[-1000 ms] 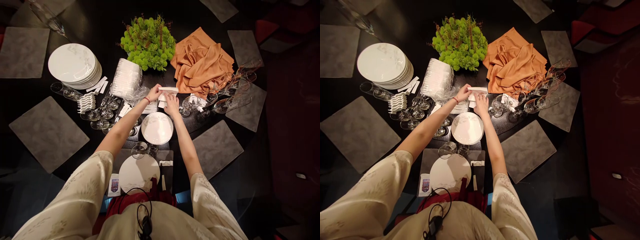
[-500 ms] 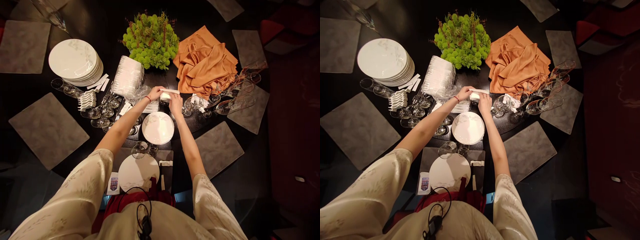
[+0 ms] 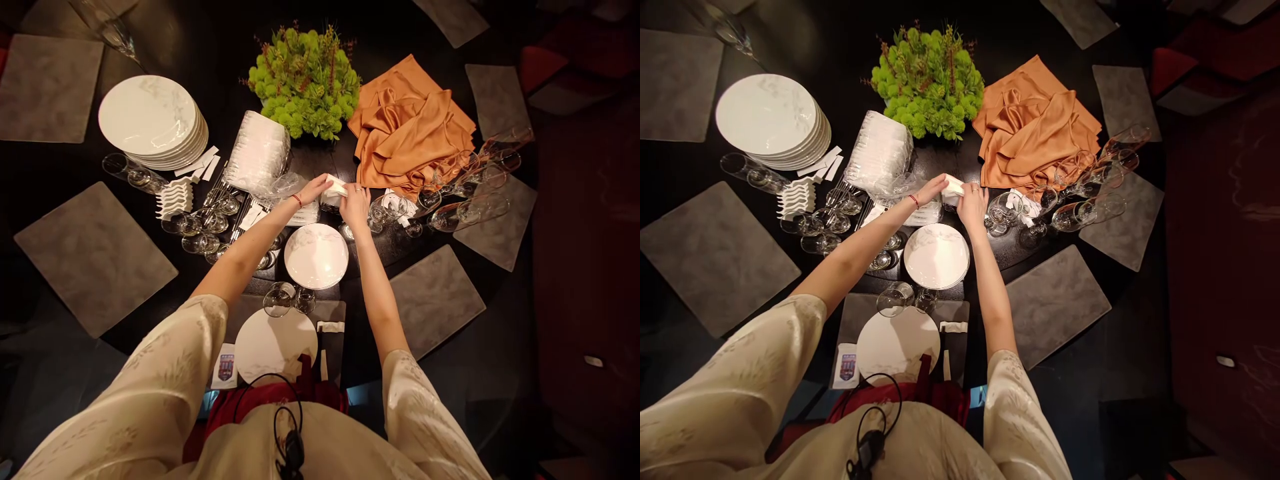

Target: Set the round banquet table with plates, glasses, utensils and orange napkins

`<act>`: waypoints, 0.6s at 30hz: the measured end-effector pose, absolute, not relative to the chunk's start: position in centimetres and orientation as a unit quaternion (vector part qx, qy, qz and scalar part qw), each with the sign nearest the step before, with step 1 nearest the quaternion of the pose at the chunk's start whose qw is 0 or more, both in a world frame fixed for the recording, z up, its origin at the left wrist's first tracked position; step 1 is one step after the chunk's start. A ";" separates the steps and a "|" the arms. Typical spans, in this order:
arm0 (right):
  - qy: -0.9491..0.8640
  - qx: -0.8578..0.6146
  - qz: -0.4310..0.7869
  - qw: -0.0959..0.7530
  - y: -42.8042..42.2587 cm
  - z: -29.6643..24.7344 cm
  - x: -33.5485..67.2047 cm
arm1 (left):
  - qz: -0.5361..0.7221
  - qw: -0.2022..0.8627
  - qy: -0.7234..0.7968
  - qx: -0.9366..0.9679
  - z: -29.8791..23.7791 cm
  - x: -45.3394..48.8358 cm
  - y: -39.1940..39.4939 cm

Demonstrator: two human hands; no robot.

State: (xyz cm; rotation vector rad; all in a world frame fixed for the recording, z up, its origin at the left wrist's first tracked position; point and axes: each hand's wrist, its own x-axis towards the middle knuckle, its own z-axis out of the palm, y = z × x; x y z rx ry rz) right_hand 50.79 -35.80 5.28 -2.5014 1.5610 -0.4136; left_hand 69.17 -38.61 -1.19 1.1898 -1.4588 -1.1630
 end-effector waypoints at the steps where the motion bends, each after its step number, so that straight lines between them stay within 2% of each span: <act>1: 0.525 -0.837 -0.128 0.088 -35.9 4.9 50.8 | -0.451 0.431 -0.619 0.478 -1.1 69.3 -38.2; 5: 0.524 -0.839 -0.083 0.124 -36.0 3.3 51.2 | -0.348 0.395 -0.706 0.474 -1.1 69.2 -37.2; 10: 0.529 -0.826 -0.130 0.146 -35.3 2.9 51.5 | -0.293 0.364 -0.777 0.421 -1.6 68.1 -37.4; 14: 0.495 -0.833 -0.202 0.144 -31.9 4.0 50.7 | -0.273 0.373 -0.783 0.417 -1.0 67.9 -36.8; 18: 0.469 -0.797 -0.358 0.128 -26.4 3.0 46.6 | -0.233 0.394 -0.782 0.423 3.2 68.9 -32.8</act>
